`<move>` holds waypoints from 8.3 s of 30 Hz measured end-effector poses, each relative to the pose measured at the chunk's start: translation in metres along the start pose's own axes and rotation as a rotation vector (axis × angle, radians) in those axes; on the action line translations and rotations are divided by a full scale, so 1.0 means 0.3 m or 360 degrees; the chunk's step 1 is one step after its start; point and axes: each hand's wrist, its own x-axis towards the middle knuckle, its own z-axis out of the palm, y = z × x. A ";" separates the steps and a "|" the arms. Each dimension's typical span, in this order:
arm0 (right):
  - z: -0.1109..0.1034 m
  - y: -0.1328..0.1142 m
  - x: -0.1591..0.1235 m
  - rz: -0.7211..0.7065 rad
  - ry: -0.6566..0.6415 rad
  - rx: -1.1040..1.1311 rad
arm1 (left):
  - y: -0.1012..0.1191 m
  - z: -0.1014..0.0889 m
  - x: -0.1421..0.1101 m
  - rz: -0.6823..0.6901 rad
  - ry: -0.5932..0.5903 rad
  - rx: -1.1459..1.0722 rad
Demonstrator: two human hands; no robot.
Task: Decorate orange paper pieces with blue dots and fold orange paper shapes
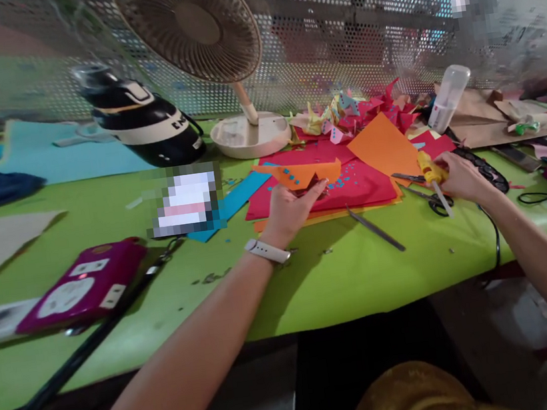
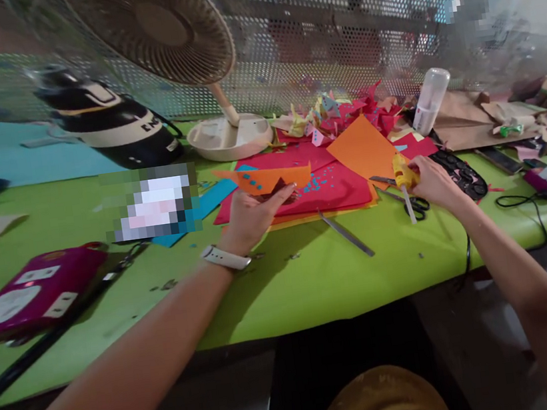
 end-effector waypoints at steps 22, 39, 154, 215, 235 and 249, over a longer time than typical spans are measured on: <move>-0.053 -0.306 -0.171 -0.0481 -0.0497 0.0139 | -0.017 -0.023 0.034 -0.0256 0.0261 -0.0352; 0.021 -0.359 -0.134 0.0020 -0.0789 0.1352 | -0.024 -0.034 0.050 -0.0255 0.0285 -0.0397; 0.153 -0.541 0.113 -0.0253 0.0323 0.1435 | 0.002 0.022 -0.024 -0.0522 -0.0143 -0.0335; 0.167 -0.339 0.080 -0.0439 -0.0351 0.1308 | 0.001 -0.003 -0.004 -0.0553 0.0030 -0.0341; 0.143 -0.374 0.069 -0.0150 0.0093 0.1772 | 0.021 0.022 -0.033 -0.0524 -0.0098 -0.0305; 0.146 -0.417 0.031 -0.0092 0.0414 0.1839 | 0.033 0.067 -0.082 -0.0564 -0.0363 -0.0222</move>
